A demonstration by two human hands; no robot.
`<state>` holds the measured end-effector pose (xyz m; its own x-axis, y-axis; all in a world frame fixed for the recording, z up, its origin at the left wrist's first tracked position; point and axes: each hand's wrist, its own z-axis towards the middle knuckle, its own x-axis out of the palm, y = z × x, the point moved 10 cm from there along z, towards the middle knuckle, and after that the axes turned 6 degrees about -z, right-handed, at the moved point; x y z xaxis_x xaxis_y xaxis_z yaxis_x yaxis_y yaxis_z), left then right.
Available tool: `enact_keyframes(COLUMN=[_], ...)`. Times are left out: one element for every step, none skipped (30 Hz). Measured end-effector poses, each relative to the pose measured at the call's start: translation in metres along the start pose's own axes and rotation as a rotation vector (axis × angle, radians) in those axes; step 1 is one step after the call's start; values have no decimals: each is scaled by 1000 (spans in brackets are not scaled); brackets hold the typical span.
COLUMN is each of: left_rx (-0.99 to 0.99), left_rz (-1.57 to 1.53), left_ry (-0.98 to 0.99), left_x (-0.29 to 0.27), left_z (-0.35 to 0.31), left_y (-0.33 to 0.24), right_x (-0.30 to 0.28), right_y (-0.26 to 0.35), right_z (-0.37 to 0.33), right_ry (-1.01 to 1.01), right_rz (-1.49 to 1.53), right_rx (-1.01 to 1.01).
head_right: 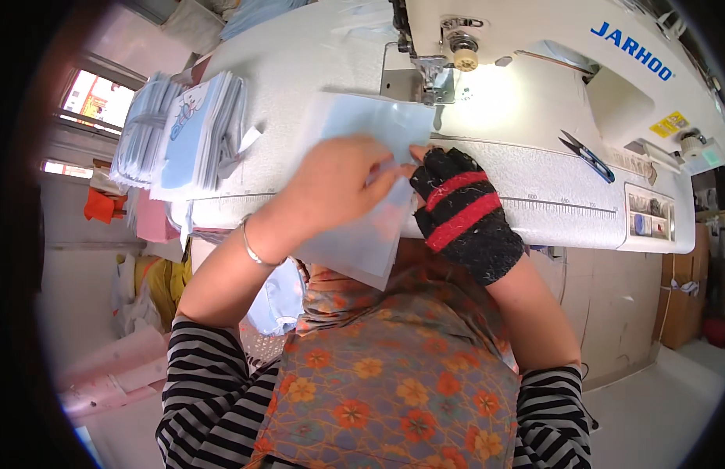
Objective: Sewing fabric pieces together using an industrial sewing machine to assemble textile products.
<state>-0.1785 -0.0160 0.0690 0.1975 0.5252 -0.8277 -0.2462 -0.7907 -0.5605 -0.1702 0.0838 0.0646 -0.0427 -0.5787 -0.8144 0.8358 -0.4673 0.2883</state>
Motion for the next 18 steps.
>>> enact_keyframes(left_rx=[96,189,190,310,429,429,403,380,381,376,373,375,367,359,361,367,372,374], left_rz=[96,194,191,220,247,244,228,210,205,196,190,189,179,170,170,174,178,180], left_ry=[-129,-261,-257,-358,-457,-453,-466,-480,-476,-488,-500,-499,-501,-503,-502,-519,-535,-532], left_x=[-12,-24,-19,-18,-20,-17,-17,-18,-17,-17,-18,-18,-19,-19,-19,-20,-21,-21], left_z=[6,7,10,7,2,2,0,0,0,0,0,1,1,1,1,0,-1,-1], left_y=[-7,-15,-9,-11,-20,-17,-12,-10,-10,-8,-8,-8,-7,-5,-5,-6,-7,-6], right_x=[-1,-2,-2,-1,-2,-7,-13,-24,-25,-21,-16,-14,-5,7,10,6,3,8], right_y=[1,1,-2,-4,-3,-6,-9,0,4,0,-3,-2,-15,-25,-26,-21,-16,-19], right_z=[-1,-1,-1,-1,-3,-6,-7,-4,-3,-3,-3,-1,-2,-4,-3,1,4,5], right_ry=[-21,-19,16,51,54,6,-41,-101,-98,-56,-18,-19,-10,0,-2,-48,-93,-96], right_rz=[-12,-11,19,50,51,18,-14,23,22,117,211,210,418,627,626,503,381,382], right_rx=[-17,-12,23,58,64,116,166,116,121,200,278,280,420,559,560,470,380,382])
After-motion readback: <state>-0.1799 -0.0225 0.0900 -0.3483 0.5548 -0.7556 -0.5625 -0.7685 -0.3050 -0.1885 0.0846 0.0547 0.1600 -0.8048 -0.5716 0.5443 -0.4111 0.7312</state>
